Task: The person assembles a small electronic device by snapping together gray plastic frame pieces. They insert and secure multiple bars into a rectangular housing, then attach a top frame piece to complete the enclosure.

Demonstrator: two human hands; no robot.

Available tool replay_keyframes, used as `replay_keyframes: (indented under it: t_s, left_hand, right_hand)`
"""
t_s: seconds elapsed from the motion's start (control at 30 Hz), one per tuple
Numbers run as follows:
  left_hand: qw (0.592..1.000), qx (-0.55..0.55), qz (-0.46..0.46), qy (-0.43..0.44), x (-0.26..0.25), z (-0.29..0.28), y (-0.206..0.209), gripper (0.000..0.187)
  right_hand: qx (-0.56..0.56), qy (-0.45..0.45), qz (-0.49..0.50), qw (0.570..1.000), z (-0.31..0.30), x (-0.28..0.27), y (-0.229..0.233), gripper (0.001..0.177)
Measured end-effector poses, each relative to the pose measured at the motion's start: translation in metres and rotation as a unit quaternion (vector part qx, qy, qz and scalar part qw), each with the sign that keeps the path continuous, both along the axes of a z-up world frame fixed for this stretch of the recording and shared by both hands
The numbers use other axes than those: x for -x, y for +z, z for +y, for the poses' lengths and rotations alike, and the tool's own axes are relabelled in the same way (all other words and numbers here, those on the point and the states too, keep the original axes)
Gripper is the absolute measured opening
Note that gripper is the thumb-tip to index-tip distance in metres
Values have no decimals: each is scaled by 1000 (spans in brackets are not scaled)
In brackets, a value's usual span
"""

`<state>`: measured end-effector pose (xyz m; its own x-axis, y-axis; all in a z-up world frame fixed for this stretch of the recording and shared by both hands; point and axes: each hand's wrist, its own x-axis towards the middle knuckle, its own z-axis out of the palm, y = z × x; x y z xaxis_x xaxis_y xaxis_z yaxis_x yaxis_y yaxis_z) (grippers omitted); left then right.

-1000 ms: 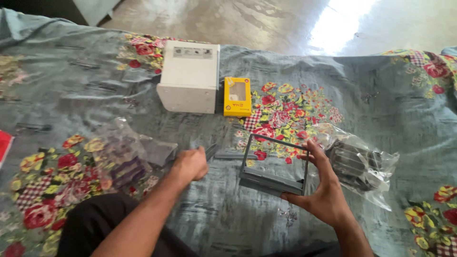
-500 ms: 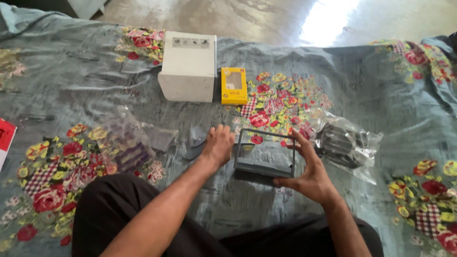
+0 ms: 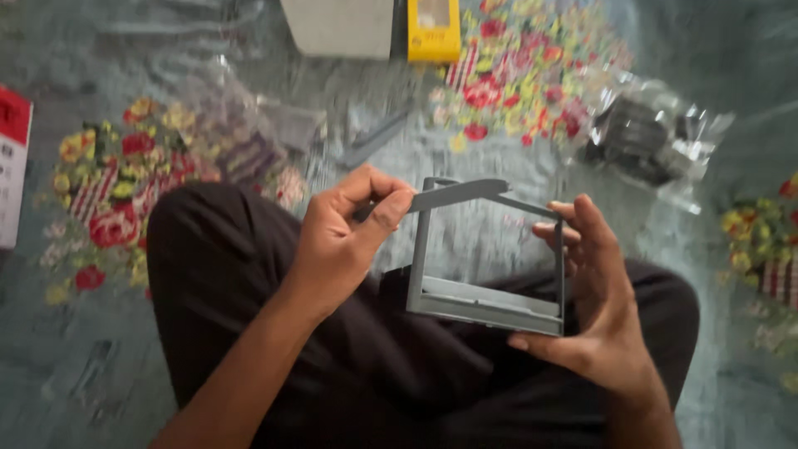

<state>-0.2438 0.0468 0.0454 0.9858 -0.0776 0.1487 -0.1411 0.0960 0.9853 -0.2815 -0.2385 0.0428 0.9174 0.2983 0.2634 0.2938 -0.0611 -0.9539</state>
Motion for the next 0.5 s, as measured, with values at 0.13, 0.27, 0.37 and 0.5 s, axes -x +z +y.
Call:
replay_keyframes:
  t_s: [0.13, 0.27, 0.37, 0.5]
  left_hand:
    - [997, -25, -70, 21, 34, -16, 4, 19]
    - [996, -15, -91, -19, 30, -45, 9, 17]
    - [997, -50, -52, -21, 5, -61, 9, 17]
    - [982, -157, -106, 22, -51, -63, 13, 18]
  right_hand:
    - [90, -24, -26, 995, -5, 29, 4, 133]
    - [128, -66, -65, 987, -16, 29, 15, 131]
    - [154, -69, -92, 981, -24, 6, 21, 130]
    - [183, -62, -123, 973, -27, -44, 29, 128]
